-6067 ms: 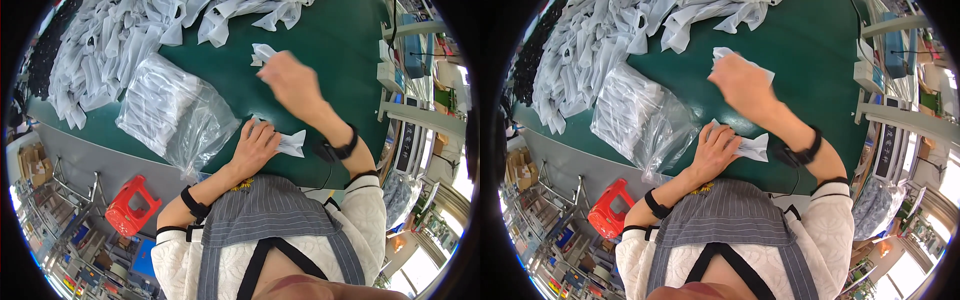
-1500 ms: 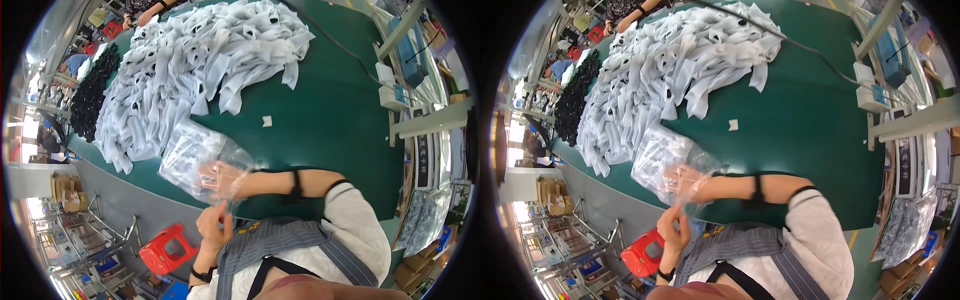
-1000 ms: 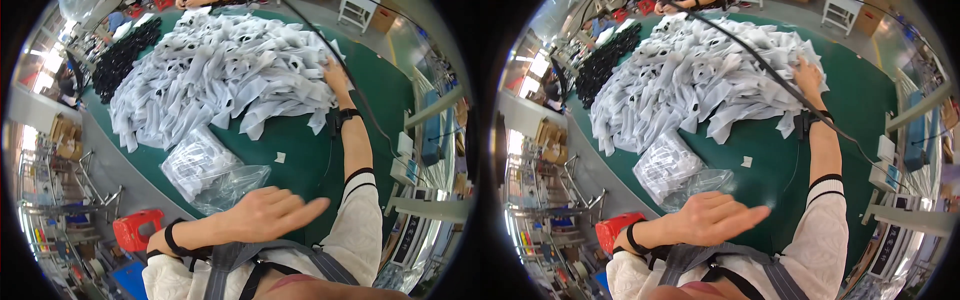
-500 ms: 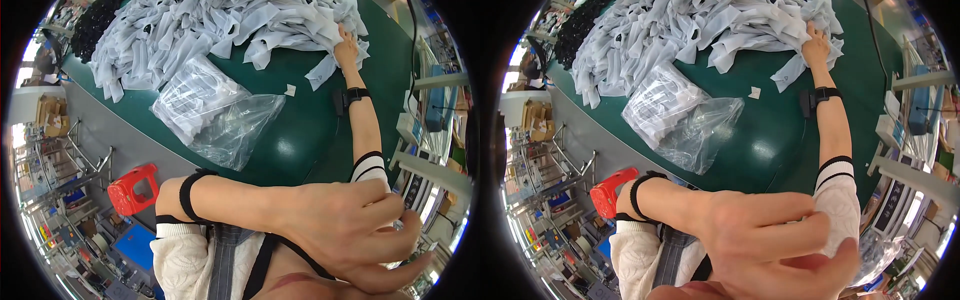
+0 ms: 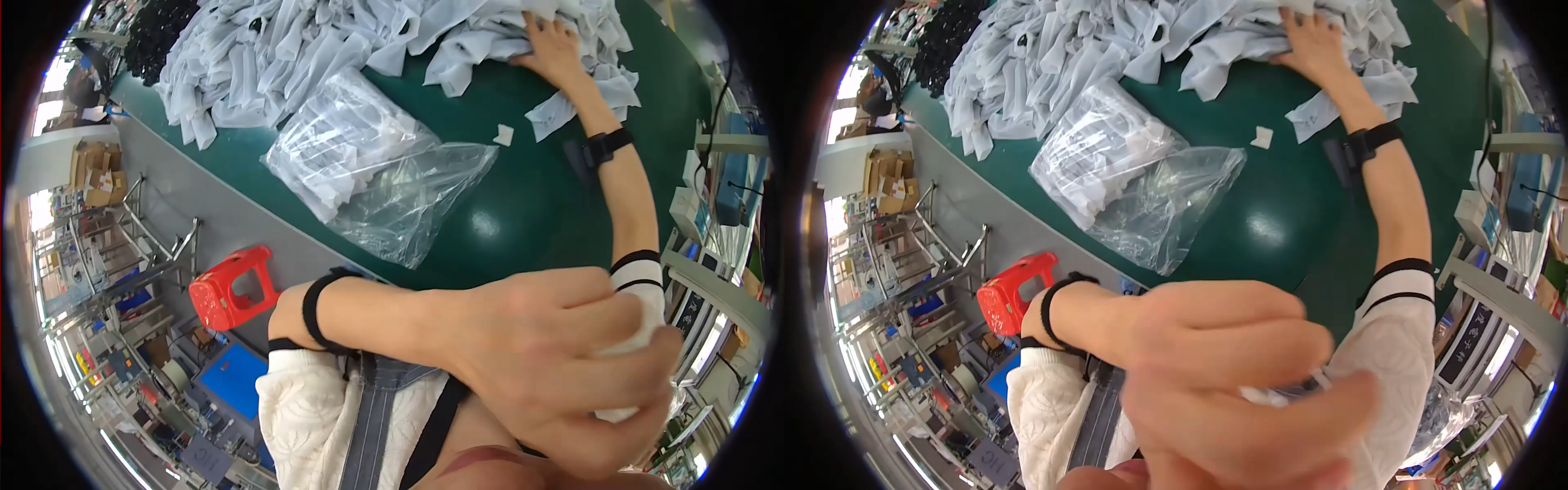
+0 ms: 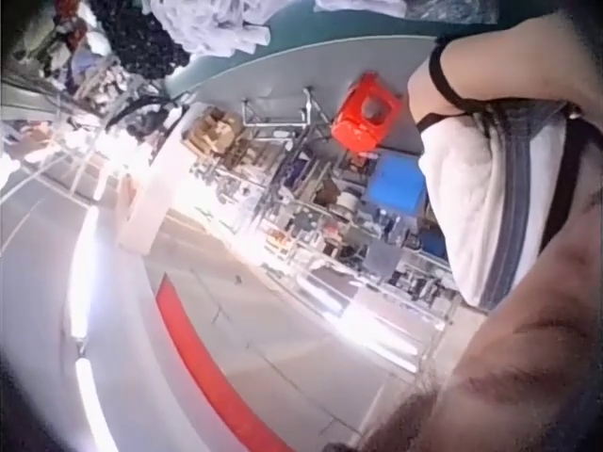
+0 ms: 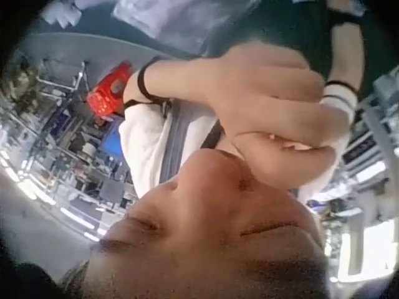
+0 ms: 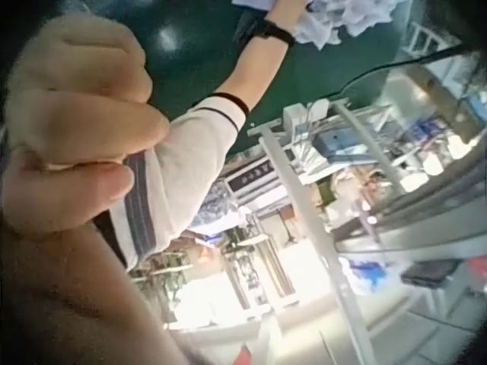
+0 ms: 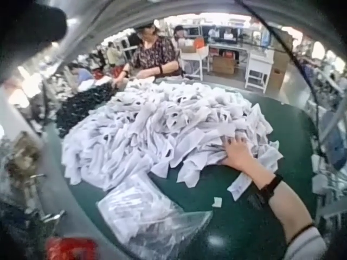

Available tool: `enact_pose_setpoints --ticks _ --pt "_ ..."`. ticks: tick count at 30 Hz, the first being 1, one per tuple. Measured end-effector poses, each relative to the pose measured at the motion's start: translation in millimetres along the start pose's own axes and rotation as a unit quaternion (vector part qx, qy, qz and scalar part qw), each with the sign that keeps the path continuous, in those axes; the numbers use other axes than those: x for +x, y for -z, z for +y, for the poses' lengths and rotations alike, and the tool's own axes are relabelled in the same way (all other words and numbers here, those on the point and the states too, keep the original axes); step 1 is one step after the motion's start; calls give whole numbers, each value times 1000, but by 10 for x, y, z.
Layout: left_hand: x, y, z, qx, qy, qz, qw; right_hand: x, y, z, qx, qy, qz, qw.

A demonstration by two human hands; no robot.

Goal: The person packages items by hand, picking up white foam sleeves, inserting black objects into them, and folding the sleeves. They then place the sleeved objects into a clear plastic bag and set the bag on a scale.

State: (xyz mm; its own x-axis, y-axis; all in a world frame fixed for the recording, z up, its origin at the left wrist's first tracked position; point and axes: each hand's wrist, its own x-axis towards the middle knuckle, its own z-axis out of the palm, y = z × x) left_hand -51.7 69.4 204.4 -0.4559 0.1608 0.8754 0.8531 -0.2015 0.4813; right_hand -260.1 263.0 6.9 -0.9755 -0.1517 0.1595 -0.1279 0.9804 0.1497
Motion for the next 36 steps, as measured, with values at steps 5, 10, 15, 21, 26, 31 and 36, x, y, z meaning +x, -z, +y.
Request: enact_pose_setpoints --ticks 5,10,15,21,26,31,36 --pt "92 -35 -127 38 -44 45 997 -28 -295 273 -3 44 99 994" --pt "12 -82 189 -30 6 -2 1000 -378 -198 198 30 28 82 996" --pt "-267 130 307 11 -86 -29 996 -1079 49 18 55 6 62 997" --pt "-448 348 347 -36 -12 -72 997 -2156 247 -153 103 -94 59 988" --pt "-523 373 473 57 -35 -7 998 -2515 466 -341 114 -106 55 986" --pt "-622 392 552 30 -45 -53 997 -2756 1032 -283 74 -133 118 981" --pt "-656 322 511 32 -106 -61 992 -2429 896 -975 191 -6 76 979"
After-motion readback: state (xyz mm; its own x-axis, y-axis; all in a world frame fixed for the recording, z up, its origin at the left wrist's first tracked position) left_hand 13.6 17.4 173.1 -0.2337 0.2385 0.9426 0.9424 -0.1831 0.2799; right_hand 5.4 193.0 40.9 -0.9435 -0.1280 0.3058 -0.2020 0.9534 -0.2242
